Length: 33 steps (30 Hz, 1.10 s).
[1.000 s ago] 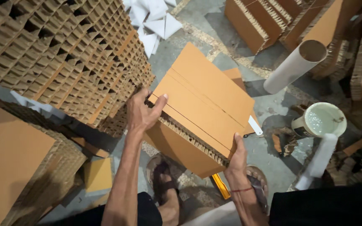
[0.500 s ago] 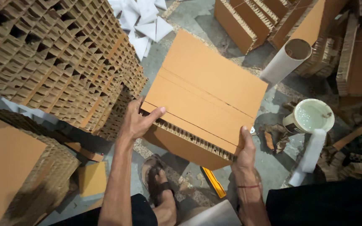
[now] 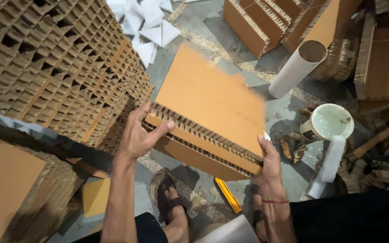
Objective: The person uses a metal ruler and a yellow utility knife to cut a large sheet of corrugated cardboard into smaller rectangular pieces. They measure and score the cardboard multiple times, then snap the scored sections apart to separate the pieces. The cut pieces are stacked on a pile of similar cardboard components.
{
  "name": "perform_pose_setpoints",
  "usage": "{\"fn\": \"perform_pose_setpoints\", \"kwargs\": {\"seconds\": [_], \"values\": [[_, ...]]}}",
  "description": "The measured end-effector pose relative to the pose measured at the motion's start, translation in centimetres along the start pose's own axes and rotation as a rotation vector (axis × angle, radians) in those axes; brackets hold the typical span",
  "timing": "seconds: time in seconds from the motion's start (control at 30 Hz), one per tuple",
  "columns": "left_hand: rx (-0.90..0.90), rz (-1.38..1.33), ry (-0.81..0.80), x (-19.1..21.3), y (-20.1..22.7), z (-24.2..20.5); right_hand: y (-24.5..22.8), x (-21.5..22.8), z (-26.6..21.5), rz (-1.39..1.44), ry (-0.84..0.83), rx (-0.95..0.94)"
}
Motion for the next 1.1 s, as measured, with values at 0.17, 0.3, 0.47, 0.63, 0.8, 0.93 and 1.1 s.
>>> {"fn": "perform_pose_setpoints", "kwargs": {"seconds": [0.17, 0.3, 0.47, 0.63, 0.8, 0.93, 1.1], "values": [[-0.142, 0.04, -0.036, 0.2, 1.6, 0.4, 1.9, 1.6, 0.9, 0.056, 0.046, -0.199], [-0.04, -0.08, -0.091, -0.3, 3.4, 0.8, -1.0, 0.8, 0.4, -0.522, 0.29, -0.021], [0.114, 0.094, -0.069, -2.7, 6.2, 1.2, -6.6, -8.6, -7.7, -0.91, -0.053, 0.814], [0.103, 0.213, -0.091, -5.1, 10.8, 0.0, -6.4, -15.0, -9.4, -1.064, -0.368, 0.978], [-0.099, 0.136, -0.378, -6.3, 11.8, -1.0, -7.0, -14.1, -7.8, -0.947, -0.365, 0.838], [0.035, 0.206, -0.541, -7.3, 11.5, -1.7, -8.3, -14.1, -8.3, -0.856, -0.504, 0.732], [-0.147, 0.129, -0.461, -8.2, 11.4, -2.3, -9.1, -15.7, -9.1, -0.799, -0.571, 0.604]]}}
Point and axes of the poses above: each hand's wrist, its own z-axis towards the middle knuckle, its own x-axis out of the back of the hand, y = z × x, the point moved 5 cm from there along z, towards the middle knuckle, and after that the axes turned 3 degrees about z, right-handed, at the moved point
